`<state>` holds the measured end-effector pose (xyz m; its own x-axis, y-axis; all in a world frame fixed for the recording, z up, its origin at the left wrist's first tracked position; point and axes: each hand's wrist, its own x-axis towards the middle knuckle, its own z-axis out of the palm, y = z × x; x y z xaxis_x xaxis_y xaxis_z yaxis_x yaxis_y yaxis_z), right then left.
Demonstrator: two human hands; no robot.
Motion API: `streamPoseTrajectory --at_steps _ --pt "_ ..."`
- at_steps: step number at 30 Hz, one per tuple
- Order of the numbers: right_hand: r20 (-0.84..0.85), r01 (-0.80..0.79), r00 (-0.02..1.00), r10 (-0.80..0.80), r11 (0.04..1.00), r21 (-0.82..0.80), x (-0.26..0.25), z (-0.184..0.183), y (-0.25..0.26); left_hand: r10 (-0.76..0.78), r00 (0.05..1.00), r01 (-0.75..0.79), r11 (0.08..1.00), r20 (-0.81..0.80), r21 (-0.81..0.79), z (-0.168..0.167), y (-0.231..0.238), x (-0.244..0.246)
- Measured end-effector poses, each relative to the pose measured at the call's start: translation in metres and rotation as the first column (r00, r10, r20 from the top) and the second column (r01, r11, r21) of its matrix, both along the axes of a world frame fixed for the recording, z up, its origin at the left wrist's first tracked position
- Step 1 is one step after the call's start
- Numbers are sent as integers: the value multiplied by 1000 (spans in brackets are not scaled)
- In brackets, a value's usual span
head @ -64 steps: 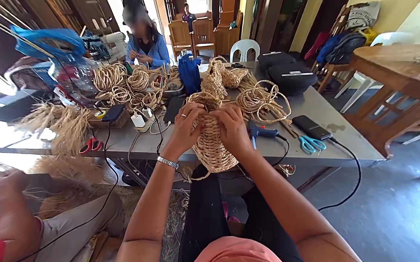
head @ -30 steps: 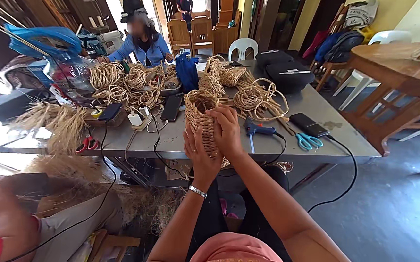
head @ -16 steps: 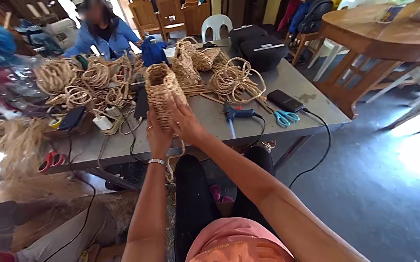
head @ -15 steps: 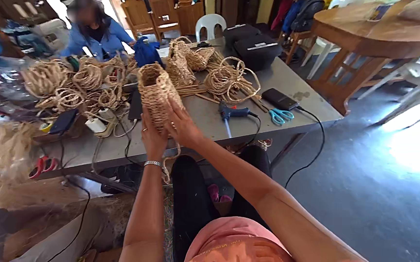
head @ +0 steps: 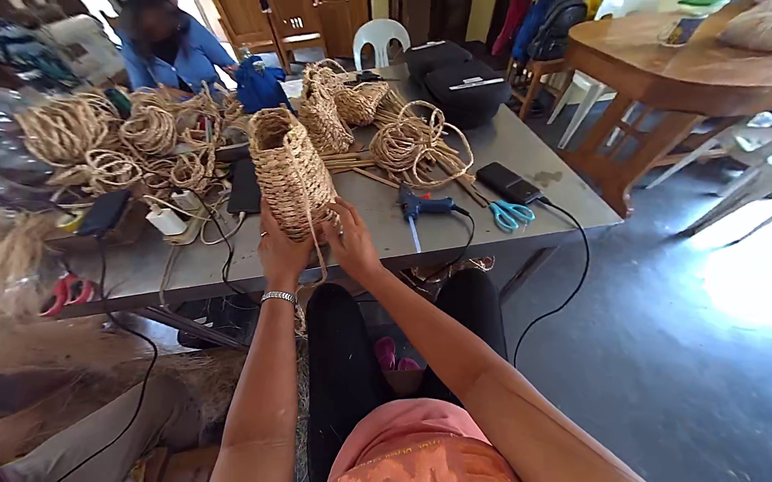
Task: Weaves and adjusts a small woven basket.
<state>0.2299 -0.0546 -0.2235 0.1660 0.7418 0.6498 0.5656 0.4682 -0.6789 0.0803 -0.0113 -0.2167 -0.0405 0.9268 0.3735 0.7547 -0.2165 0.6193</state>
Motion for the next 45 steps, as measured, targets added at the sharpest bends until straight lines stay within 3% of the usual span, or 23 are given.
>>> streamPoseTrajectory --at_steps 4,8,10,19,25,30,34,37,40,42,43,45 --pt "20 3 1000 -3 1000 14 1 -3 0 -82 997 82 992 -5 95 -6 -1 -3" --pt "-15 22 1000 -21 998 50 4 -3 1 -201 905 121 967 375 226 -4 -8 -5" --pt "-18 31 999 -30 998 48 4 -3 1 -199 880 105 967 431 231 -8 -5 -7" --pt "4 46 999 -46 998 46 5 0 -2 -24 976 50 992 217 -112 9 17 10" --pt "18 90 996 -93 988 124 -2 -4 -1 -180 978 189 979 106 -76 14 5 8" --pt "0 167 985 -173 948 272 -4 -7 3 -321 945 326 940 69 -101 24 -3 35" --pt "-113 193 979 -171 953 231 1 -6 -2 -375 922 371 927 -94 -51 13 -4 44" --pt "-135 182 979 -155 959 216 3 -5 -1 -392 919 391 919 -36 -43 14 -9 39" --pt "-110 168 983 -148 965 199 5 -7 -2 -374 883 352 927 283 128 23 -3 26" --pt "-87 147 987 -132 969 198 6 -8 0 -392 821 260 904 416 339 60 -9 14" --pt "-77 136 989 -122 970 202 7 -8 1 -429 801 226 862 417 454 88 -22 8" --pt "-66 113 993 -102 972 207 8 -7 2 -581 748 224 676 321 702 143 -59 0"
